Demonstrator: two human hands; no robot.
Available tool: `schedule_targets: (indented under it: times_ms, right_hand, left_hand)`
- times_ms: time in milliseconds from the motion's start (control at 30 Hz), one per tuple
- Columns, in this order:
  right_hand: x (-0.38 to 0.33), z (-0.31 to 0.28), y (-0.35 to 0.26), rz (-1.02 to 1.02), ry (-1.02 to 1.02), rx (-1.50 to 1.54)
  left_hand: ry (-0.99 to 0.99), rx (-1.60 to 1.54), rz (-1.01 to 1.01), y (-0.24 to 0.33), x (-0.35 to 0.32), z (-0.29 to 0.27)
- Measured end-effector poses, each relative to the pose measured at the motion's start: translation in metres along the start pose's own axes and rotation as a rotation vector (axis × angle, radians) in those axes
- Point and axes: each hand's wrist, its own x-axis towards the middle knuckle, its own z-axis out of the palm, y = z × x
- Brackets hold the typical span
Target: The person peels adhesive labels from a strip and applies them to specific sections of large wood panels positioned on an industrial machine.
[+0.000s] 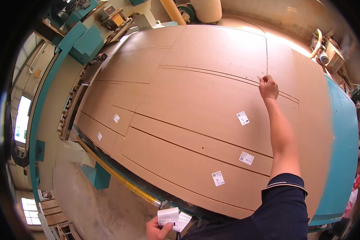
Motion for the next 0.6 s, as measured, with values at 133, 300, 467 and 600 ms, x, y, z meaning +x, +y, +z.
schedule_targets:
  times_ms: [133, 300, 467, 600]
  right_hand:
    - [0.049, 0.052, -0.013, -0.132, 0.001, -0.061]
    - [0.087, 0.104, -0.037, -0.442, -0.008, -0.163]
    - [0.075, 0.138, -0.035, -0.343, -0.39, -0.352]
    - [0.072, 0.148, -0.025, -0.483, -0.436, -0.394]
  left_hand:
    - [0.033, 0.051, -0.066, 0.007, 0.027, 0.026]
    - [0.081, 0.005, -0.131, 0.01, 0.049, 0.049]
    - [0.09, 0.019, -0.124, 0.005, 0.066, 0.058]
    - [0.097, 0.044, -0.2, 0.003, 0.07, 0.061]
